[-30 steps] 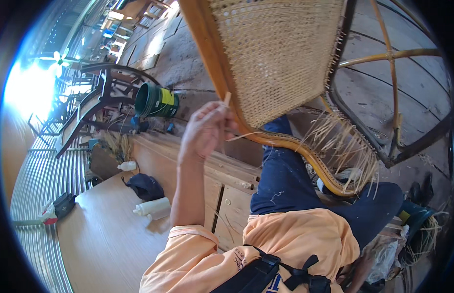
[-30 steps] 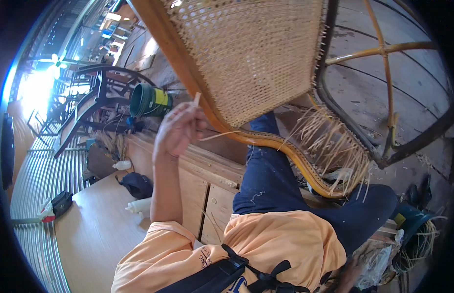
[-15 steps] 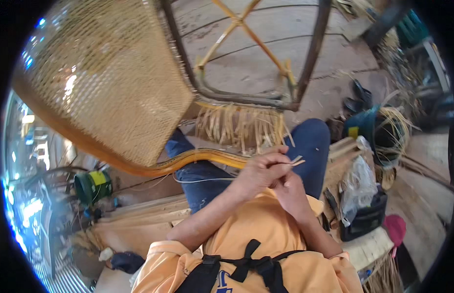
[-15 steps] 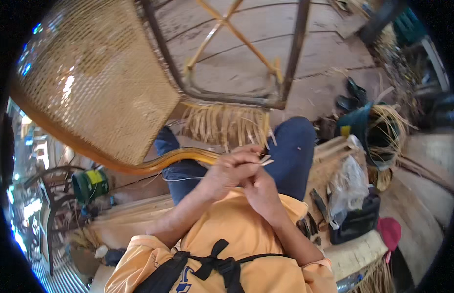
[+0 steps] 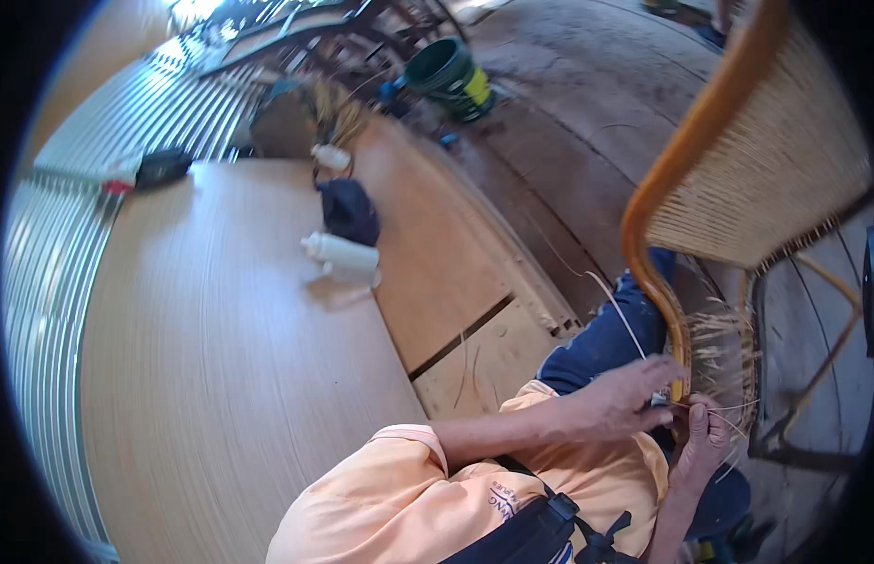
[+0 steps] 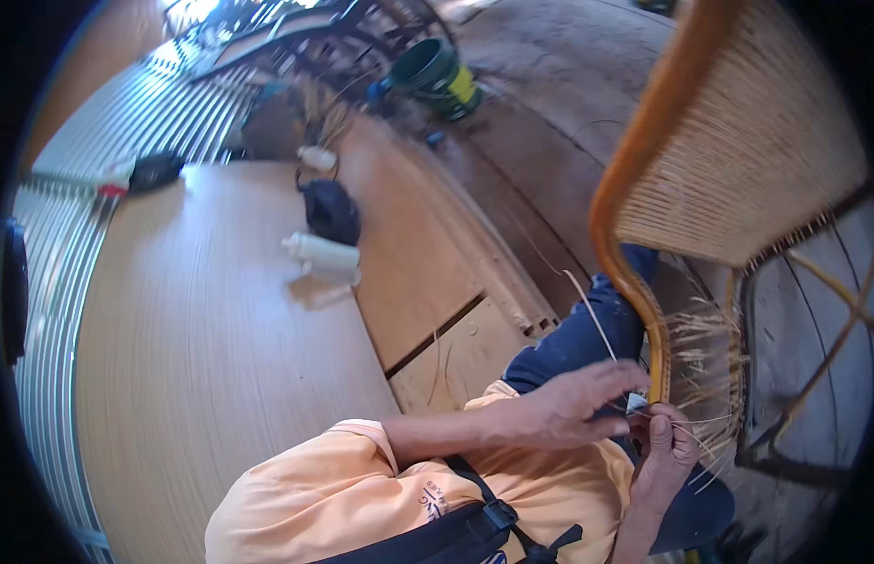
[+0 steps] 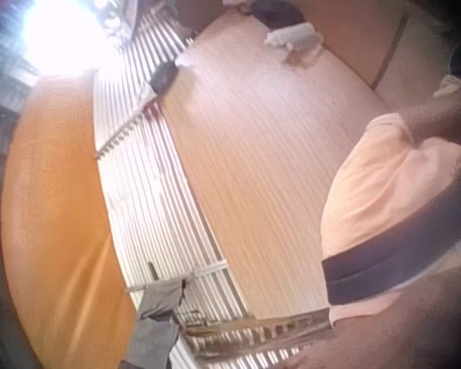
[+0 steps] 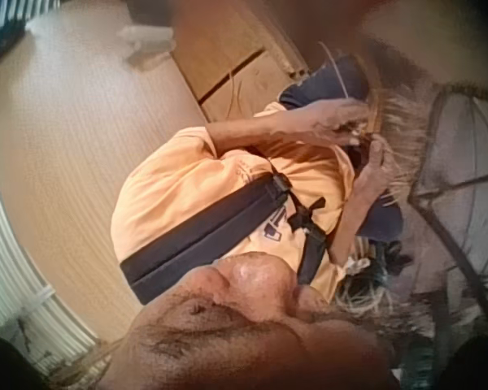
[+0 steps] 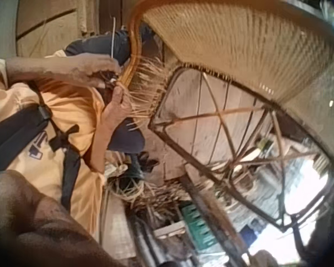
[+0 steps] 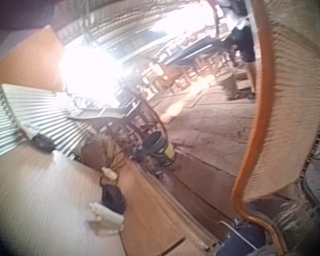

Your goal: Repairing or weaving a wicker chair seat using bamboo or rattan strips.

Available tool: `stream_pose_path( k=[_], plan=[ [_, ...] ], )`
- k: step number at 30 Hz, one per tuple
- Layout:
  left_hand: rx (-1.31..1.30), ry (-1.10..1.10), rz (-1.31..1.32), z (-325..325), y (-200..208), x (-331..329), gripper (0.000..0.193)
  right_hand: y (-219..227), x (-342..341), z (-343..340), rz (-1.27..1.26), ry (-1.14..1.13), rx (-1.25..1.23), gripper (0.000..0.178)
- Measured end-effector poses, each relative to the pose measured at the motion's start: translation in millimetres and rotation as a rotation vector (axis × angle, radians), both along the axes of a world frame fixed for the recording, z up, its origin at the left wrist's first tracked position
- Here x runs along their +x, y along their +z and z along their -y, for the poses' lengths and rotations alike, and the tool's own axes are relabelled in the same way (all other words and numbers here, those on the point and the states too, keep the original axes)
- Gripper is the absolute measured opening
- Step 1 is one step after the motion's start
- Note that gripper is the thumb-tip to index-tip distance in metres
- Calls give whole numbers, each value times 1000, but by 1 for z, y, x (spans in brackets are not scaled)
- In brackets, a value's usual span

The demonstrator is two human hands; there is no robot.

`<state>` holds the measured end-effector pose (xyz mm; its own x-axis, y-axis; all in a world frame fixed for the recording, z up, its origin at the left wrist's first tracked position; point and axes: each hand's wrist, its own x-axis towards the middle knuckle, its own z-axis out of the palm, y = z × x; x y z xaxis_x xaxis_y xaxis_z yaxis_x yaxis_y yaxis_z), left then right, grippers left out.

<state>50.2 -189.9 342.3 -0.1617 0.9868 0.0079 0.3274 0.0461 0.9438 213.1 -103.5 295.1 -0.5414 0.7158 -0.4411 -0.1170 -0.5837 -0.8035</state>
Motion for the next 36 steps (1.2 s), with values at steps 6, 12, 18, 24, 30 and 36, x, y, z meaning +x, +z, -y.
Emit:
stream_pose_path(
  k=[6,12,18,24,30,36],
  plan=[
    [-84,215,120,23,-10,-4,27,16,-53,-2,35,297,497,16],
    [-4,374,260,35,-25,-16,16,21,-81,13,-56,261,328,25],
    [5,536,1224,43,11,-36,14,17,-73,12,-22,842,214,18],
    [304,1210,915,120,21,-133,14,-27,-18,-37,62,207,247,17],
    [-911,1014,-393,303,-153,-72,28,-13,52,-85,123,-258,327,19],
    [-960,889,-976,302,-141,-13,39,0,56,-75,95,-262,317,18]
  ],
)
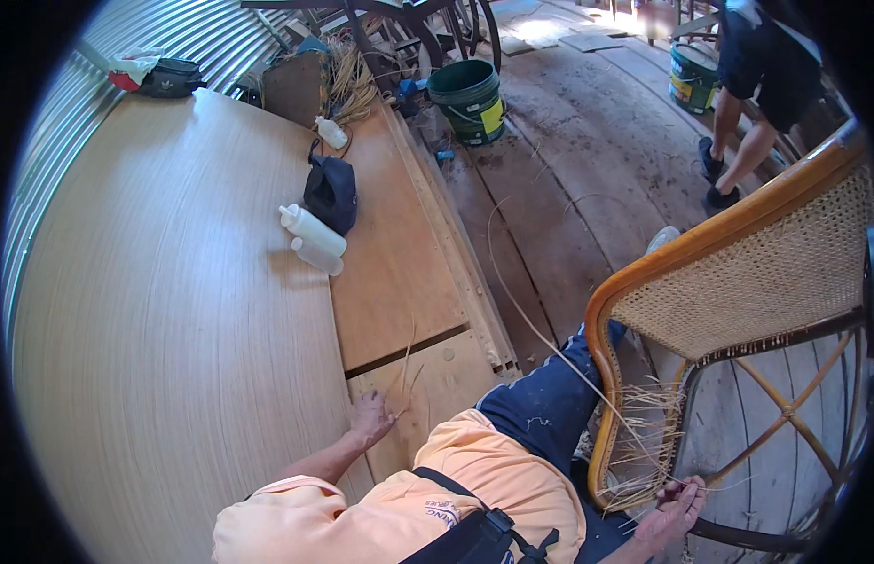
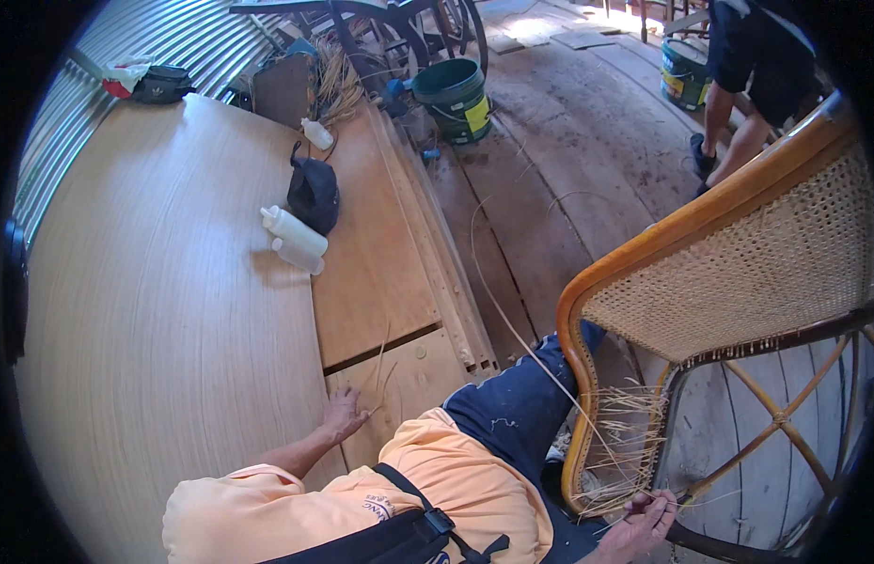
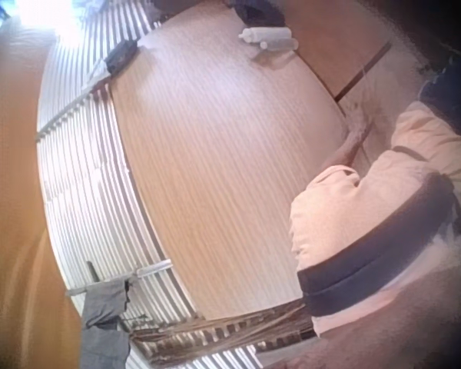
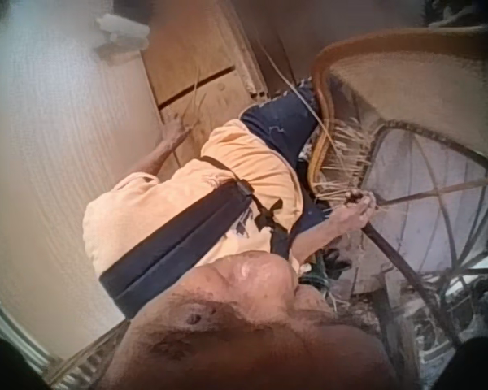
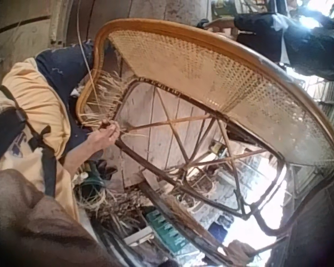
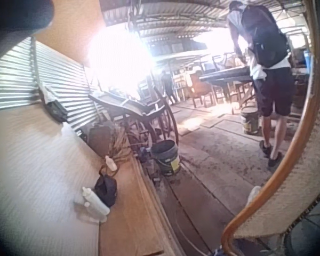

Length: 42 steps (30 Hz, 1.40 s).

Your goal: Repairing or weaving a wicker chair seat using bamboo or rattan strips.

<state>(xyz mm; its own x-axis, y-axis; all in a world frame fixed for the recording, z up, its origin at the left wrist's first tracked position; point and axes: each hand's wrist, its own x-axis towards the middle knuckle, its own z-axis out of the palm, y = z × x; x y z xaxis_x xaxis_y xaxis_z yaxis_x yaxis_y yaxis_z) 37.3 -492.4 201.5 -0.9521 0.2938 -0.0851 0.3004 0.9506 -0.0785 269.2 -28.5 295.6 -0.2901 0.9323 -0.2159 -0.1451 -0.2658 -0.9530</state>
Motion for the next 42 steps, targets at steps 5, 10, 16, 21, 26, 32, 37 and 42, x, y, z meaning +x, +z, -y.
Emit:
stream_pose_path(
  k=[5,10,16,21,26,32,37,42],
  plan=[
    [718,33,924,-158,73,-32,50,47,-53,52,-256,-5,138,20],
    [1426,163,2004,-306,104,3,28,29,-27,70,-462,445,6,16],
    [1887,582,1382,-348,130,-198,15,-36,182,32,720,-592,488,19],
    [1821,584,917,-335,182,-405,18,-53,206,10,743,-630,446,19],
    [564,-579,-937,-383,329,-430,31,-65,222,1,818,-668,378,20],
    [386,-1008,-527,-399,385,-368,35,-62,284,84,1023,-825,196,22],
    [-190,-897,-422,-388,330,-274,56,-28,88,31,66,-580,-21,19],
    [488,-752,460,-413,238,-129,29,1,-20,47,-485,12,-371,7]
  ],
)
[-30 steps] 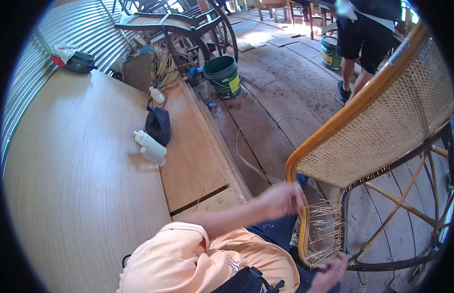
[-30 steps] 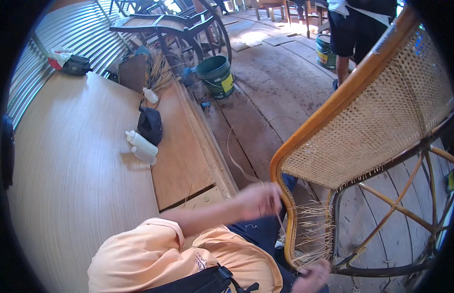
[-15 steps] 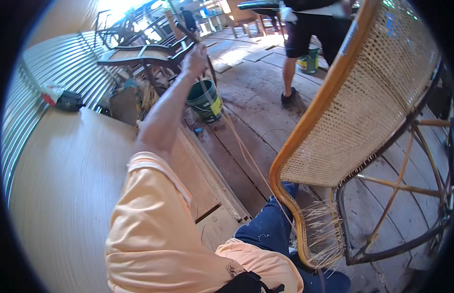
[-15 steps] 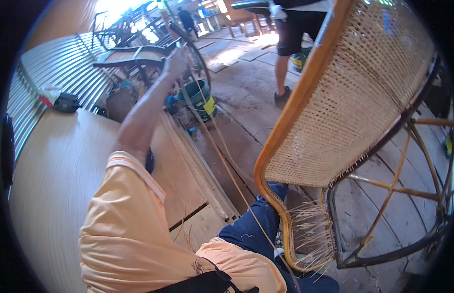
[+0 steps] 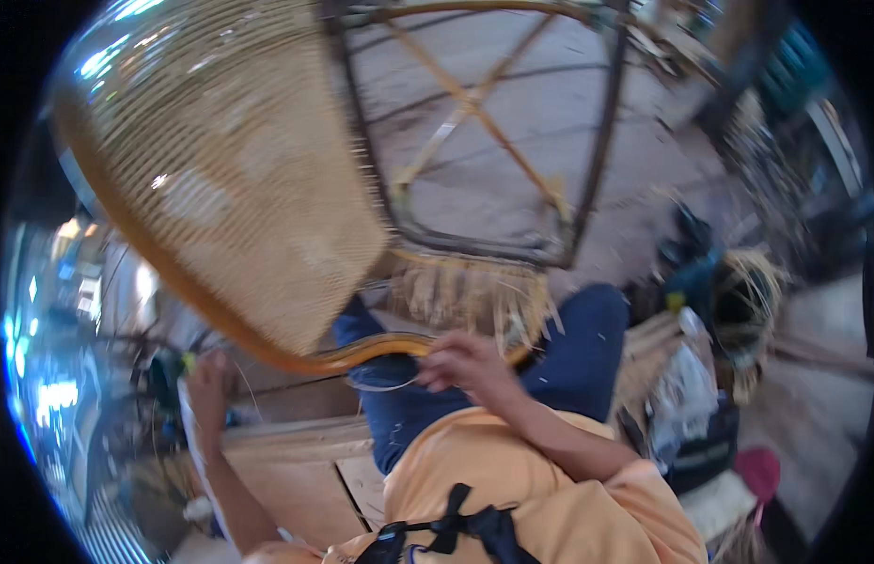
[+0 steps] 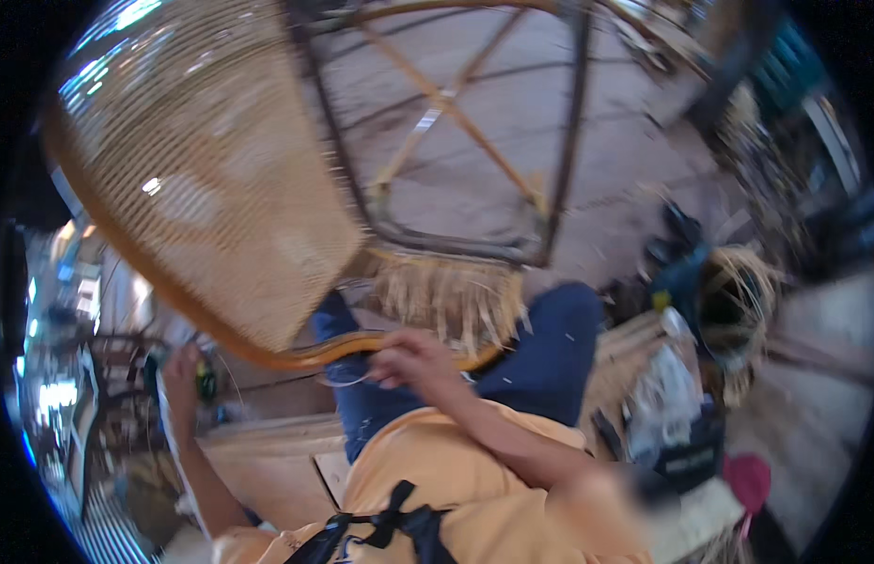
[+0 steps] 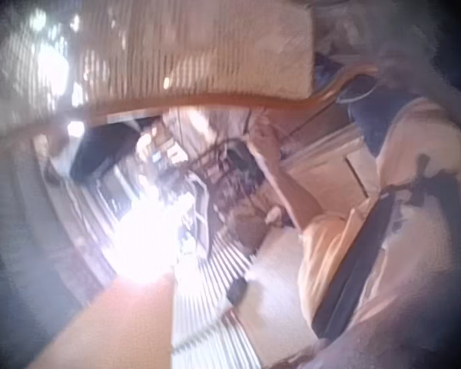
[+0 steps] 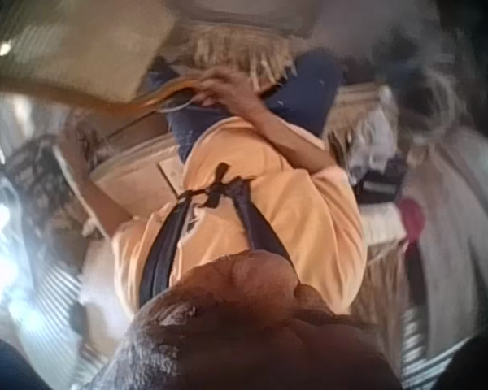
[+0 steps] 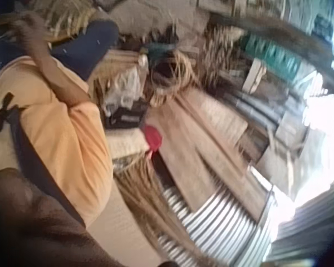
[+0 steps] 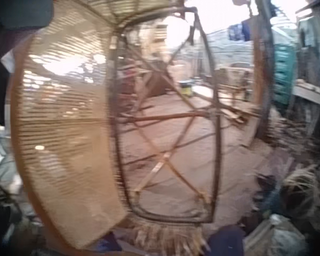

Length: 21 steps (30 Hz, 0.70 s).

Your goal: Repairing or weaving a wicker chair seat using bamboo or rattan strips.

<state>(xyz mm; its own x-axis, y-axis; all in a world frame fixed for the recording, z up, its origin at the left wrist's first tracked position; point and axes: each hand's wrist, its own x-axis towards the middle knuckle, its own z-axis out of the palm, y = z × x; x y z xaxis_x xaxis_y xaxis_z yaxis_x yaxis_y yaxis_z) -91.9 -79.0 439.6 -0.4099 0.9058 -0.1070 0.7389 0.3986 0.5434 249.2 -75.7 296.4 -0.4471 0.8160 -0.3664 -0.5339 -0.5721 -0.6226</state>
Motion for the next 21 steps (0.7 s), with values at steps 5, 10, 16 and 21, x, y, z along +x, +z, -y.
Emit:
stream_pose_path(
  k=[5,10,16,21],
  plan=[
    [-415,-483,523,12,-84,203,23,-6,15,21,162,-87,191,10],
    [-463,-660,604,31,-150,239,23,-13,111,55,346,-430,-48,7],
    [-568,-560,717,12,-149,268,25,-40,259,172,921,-1171,-221,15],
    [-692,-583,827,-11,-148,290,23,-102,244,253,1443,-528,-315,22]
  ],
)
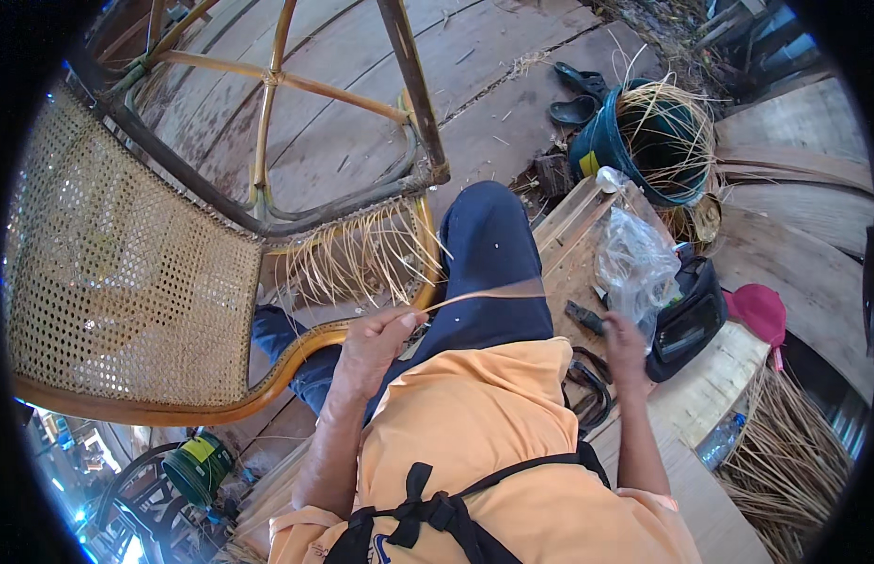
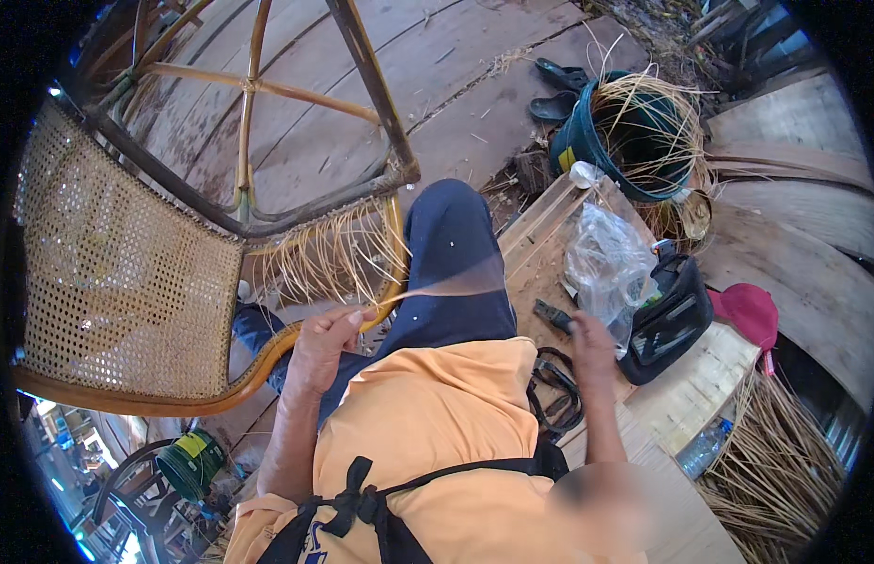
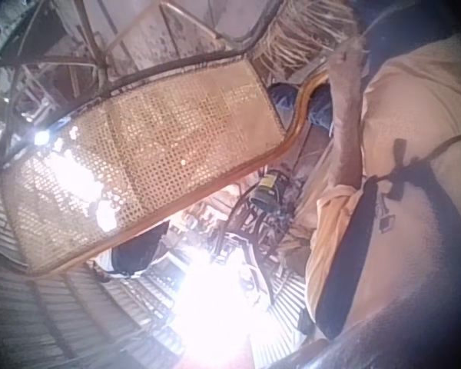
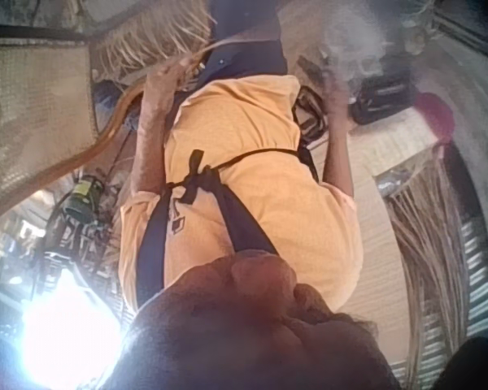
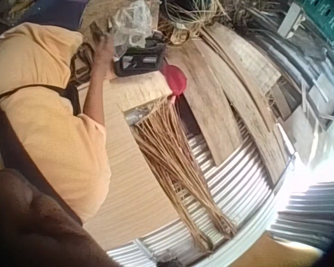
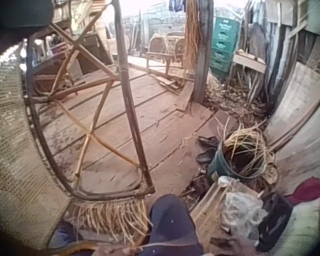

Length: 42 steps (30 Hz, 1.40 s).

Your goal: Repairing or weaving a wicker chair seat using bamboo or rattan strips.

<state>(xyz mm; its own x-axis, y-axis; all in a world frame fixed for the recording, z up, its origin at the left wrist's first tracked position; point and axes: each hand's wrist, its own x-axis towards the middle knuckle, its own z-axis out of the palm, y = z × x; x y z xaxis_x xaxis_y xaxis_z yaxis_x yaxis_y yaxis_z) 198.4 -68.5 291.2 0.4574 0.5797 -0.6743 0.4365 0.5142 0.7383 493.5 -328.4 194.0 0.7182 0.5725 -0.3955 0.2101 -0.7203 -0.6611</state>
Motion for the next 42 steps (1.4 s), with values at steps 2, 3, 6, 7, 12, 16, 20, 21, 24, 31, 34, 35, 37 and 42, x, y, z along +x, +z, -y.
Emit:
stream_pose_path(
  k=[2,3,6,7,12,16,20,21,24,31,34,35,37,42],
  plan=[
    [261,-21,18,5,-11,7,23,-10,-34,-21,725,443,-14,34],
    [514,-51,45,4,-14,13,22,-14,-38,-24,724,448,10,34],
    [637,-105,-90,-2,3,20,21,-27,-42,-20,665,371,-306,44],
    [652,-107,-128,-3,3,16,21,-23,-40,-20,604,393,-296,44],
    [545,-19,-70,-6,-7,1,22,29,-47,-30,387,339,81,39],
    [54,181,116,-8,5,-8,19,74,-73,-87,-15,235,402,40],
    [-189,345,316,-8,14,-18,19,114,-120,-157,-789,314,395,39],
    [-170,363,325,-7,17,-20,19,120,-136,-172,-855,347,454,36],
    [236,287,154,-5,30,-24,20,136,-163,-206,-894,409,516,33],
    [535,283,-40,10,37,-47,20,123,-170,-237,-939,612,482,30],
    [576,349,-38,15,38,-50,17,137,-190,-234,-979,670,409,31],
    [606,356,-50,18,38,-51,16,135,-195,-233,-976,670,409,31],
    [650,353,-44,24,36,-55,16,128,-198,-236,-936,678,393,30],
    [608,328,-54,29,38,-66,14,132,-198,-236,-928,711,365,31]
  ],
)
